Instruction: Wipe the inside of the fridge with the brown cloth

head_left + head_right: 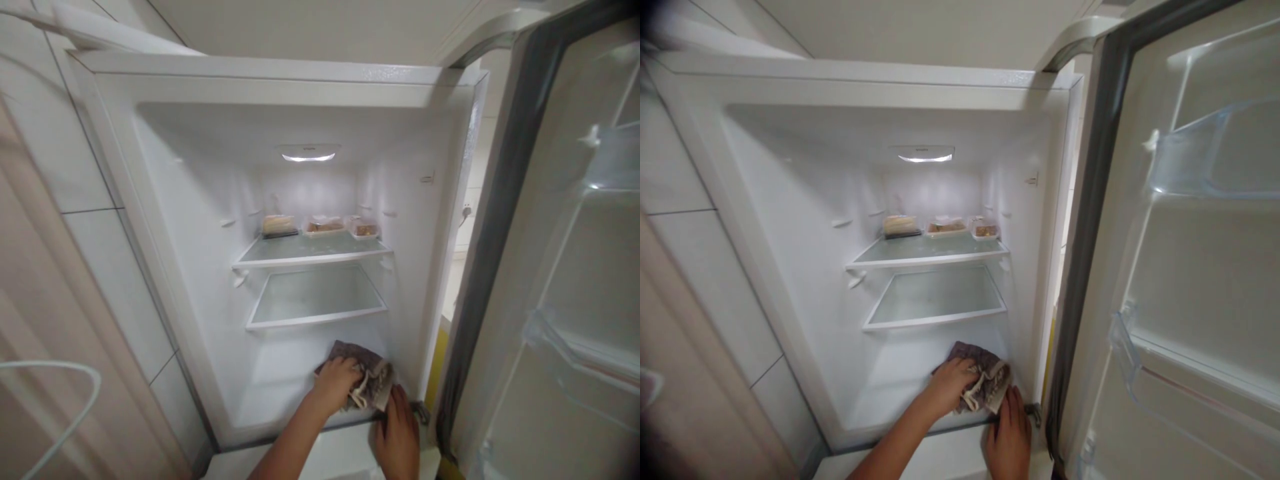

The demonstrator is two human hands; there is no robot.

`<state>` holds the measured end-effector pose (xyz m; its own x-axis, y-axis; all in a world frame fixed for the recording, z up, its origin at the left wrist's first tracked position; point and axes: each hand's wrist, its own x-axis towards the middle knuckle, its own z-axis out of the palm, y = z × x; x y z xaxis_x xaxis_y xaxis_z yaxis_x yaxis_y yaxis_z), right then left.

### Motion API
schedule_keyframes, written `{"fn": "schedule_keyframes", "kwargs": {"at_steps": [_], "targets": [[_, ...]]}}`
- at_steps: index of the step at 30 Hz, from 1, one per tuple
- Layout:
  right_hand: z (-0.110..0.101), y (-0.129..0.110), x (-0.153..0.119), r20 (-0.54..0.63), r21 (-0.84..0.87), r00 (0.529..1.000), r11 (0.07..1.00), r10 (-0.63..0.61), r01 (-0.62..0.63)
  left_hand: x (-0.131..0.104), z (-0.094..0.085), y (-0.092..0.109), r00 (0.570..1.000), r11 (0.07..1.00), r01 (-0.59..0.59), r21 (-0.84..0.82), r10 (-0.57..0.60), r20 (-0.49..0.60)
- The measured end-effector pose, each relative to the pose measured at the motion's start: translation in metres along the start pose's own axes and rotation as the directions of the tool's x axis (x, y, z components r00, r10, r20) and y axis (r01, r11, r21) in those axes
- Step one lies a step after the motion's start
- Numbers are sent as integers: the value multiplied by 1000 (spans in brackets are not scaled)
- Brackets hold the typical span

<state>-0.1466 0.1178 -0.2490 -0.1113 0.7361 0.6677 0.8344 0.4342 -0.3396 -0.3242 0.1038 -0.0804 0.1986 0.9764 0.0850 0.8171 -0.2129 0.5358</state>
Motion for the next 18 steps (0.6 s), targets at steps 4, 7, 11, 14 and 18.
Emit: {"fn": "schedule_keyframes", "kwargs": {"at_steps": [4, 7, 11, 14, 18], "targets": [[-12, -8, 6, -14, 16, 1000, 1000, -12, 12, -62, -27, -11, 956, 880, 292, 376, -277, -94], [-15, -12, 7, 6, 8, 1000, 1000, 8, -8, -104, -47, -22, 876, 692, 473, 545, -435, -208], [-18, -16, 7, 24, 23, 999, 999, 35, -36, -130, -56, -31, 866, 696, 480, 534, -474, -160], [-18, -14, 7, 31, 69, 998, 996, 50, -52, -123, -43, -27, 896, 781, 425, 457, -433, -93], [-12, -8, 10, 30, 234, 992, 964, 123, -127, -90, -14, -4, 895, 818, 440, 370, -434, -103]]}}
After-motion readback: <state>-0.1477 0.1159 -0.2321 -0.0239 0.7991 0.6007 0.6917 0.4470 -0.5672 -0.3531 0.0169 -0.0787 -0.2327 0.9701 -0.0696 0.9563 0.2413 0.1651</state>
